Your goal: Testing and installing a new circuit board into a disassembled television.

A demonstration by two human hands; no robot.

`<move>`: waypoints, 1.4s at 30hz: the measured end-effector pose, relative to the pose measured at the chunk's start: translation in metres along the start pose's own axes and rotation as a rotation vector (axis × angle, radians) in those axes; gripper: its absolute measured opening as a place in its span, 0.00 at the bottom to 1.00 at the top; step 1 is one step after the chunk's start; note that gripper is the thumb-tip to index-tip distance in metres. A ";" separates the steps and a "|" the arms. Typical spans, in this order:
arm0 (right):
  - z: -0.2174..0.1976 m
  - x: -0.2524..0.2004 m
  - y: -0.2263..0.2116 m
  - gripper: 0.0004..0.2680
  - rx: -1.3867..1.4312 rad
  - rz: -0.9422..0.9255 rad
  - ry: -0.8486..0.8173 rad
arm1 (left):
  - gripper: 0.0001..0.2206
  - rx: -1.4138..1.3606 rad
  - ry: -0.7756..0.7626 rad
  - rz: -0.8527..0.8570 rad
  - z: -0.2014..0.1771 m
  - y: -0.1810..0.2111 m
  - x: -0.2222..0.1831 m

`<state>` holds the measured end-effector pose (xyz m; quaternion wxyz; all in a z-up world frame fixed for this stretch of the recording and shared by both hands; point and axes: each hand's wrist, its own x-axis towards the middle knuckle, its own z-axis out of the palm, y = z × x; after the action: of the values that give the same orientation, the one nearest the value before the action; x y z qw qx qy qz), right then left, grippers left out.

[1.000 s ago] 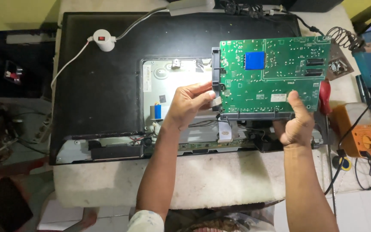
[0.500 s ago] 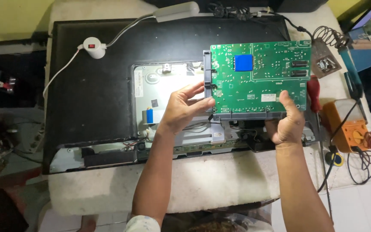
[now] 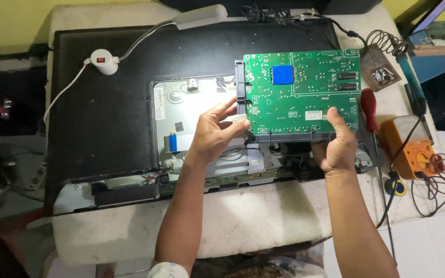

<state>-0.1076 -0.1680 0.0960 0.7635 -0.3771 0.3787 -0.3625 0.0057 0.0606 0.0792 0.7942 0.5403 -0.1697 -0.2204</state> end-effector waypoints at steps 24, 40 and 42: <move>0.029 -0.043 -0.037 0.07 -0.138 0.463 -0.405 | 0.26 -0.058 -0.140 0.631 0.013 0.004 -0.003; -0.012 -0.015 -0.021 0.28 -0.712 -1.084 -0.820 | 0.24 -0.273 -0.167 0.648 0.024 -0.013 -0.005; -0.012 -0.018 -0.015 0.25 -0.600 -1.076 -0.856 | 0.26 -0.393 -0.153 0.611 0.026 -0.018 -0.005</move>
<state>-0.1301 -0.1638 0.1093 0.4258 -0.8103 -0.1055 -0.3885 -0.0145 0.0373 0.0717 0.8970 0.2839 -0.3363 -0.0413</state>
